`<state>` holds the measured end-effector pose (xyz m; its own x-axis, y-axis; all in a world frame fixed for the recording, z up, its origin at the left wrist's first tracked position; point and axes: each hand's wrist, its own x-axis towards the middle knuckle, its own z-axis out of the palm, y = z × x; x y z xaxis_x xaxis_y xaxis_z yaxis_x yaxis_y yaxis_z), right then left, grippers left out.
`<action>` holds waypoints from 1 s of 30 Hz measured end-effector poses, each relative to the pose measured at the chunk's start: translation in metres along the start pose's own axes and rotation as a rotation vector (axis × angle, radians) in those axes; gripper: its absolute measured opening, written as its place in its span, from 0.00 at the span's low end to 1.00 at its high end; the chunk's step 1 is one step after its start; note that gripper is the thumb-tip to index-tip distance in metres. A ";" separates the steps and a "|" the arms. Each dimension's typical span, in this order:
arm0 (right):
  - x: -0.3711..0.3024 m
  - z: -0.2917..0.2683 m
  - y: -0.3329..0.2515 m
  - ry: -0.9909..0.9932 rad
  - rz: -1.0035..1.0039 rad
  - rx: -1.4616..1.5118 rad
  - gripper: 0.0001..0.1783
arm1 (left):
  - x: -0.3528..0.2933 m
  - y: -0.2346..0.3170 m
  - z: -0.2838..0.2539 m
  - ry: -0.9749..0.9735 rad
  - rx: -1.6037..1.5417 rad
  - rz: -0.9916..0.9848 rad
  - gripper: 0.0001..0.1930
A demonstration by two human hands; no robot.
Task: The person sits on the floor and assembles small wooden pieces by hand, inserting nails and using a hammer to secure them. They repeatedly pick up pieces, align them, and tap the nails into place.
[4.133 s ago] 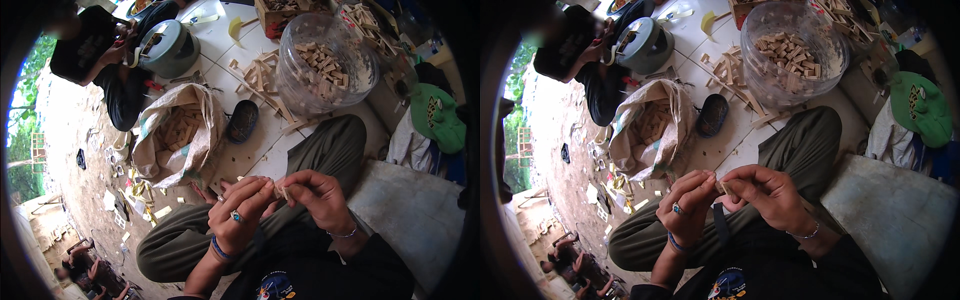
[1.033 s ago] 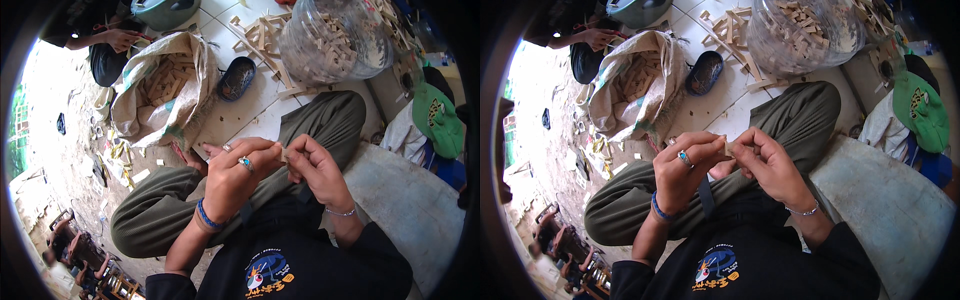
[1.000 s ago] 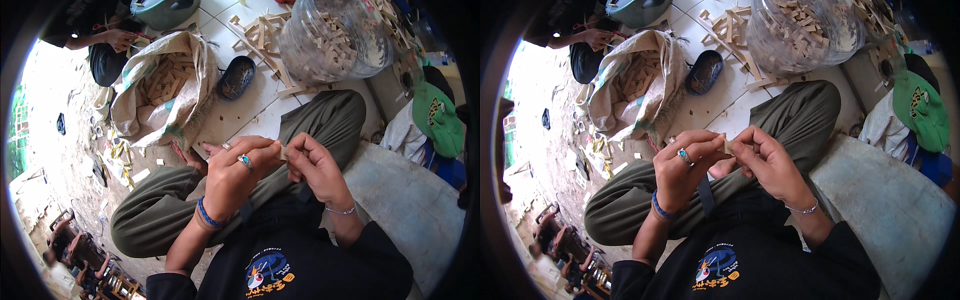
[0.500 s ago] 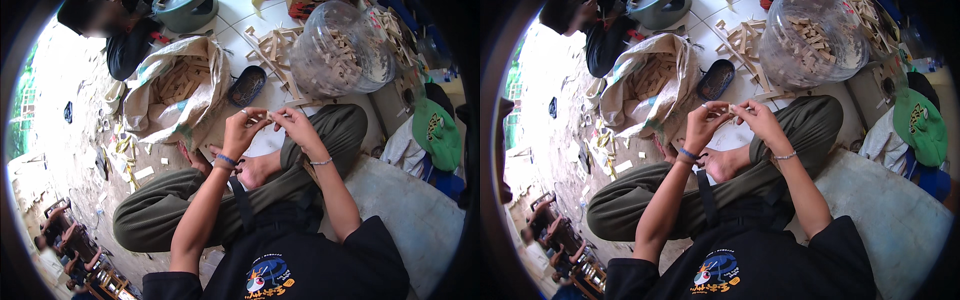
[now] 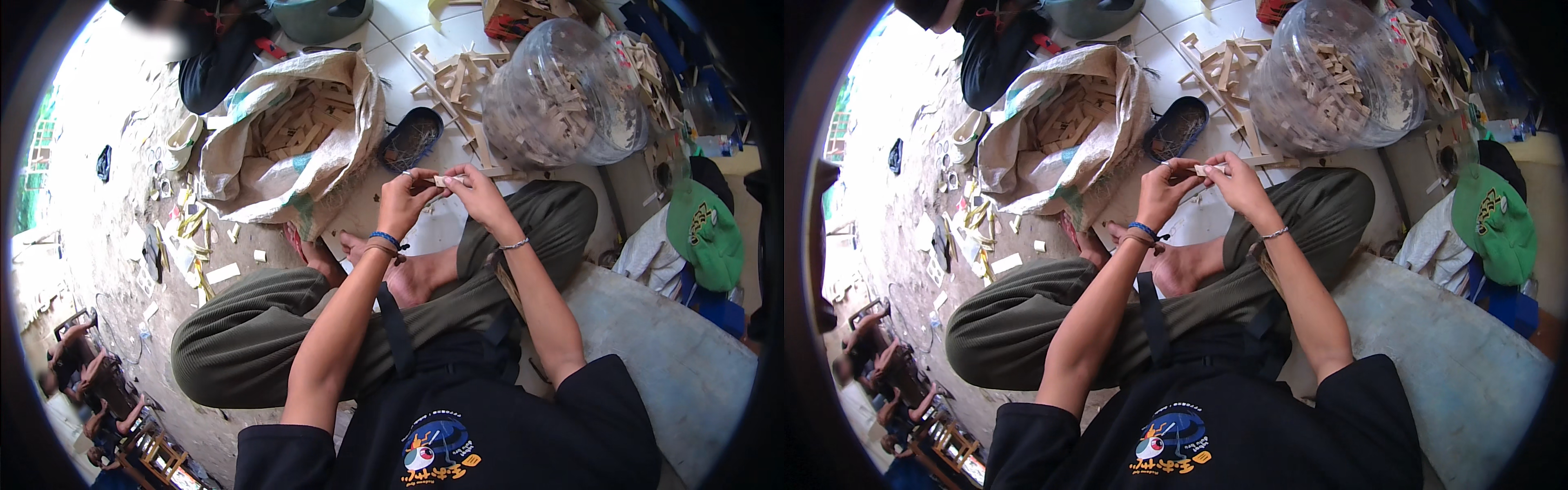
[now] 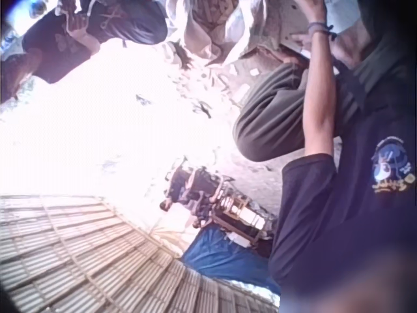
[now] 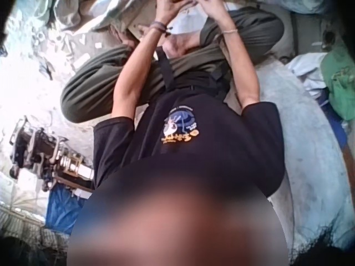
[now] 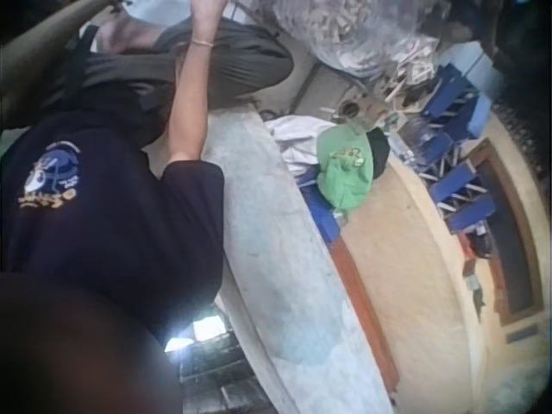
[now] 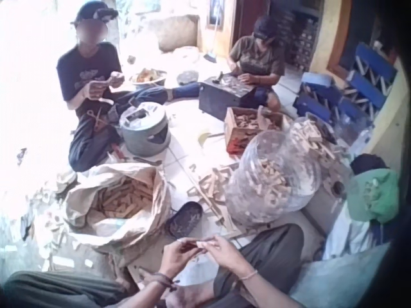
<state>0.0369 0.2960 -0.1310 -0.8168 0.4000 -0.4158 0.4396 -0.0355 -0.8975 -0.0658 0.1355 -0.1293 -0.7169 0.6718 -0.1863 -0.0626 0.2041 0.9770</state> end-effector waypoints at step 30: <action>-0.013 -0.014 -0.004 0.033 0.105 -0.023 0.15 | -0.004 -0.011 0.012 -0.022 -0.133 0.028 0.19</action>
<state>0.0507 0.3036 -0.1198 -0.7532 0.4248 -0.5023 0.5310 -0.0581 -0.8454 -0.0541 0.1392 -0.1403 -0.7046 0.6914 -0.1599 -0.1354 0.0903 0.9867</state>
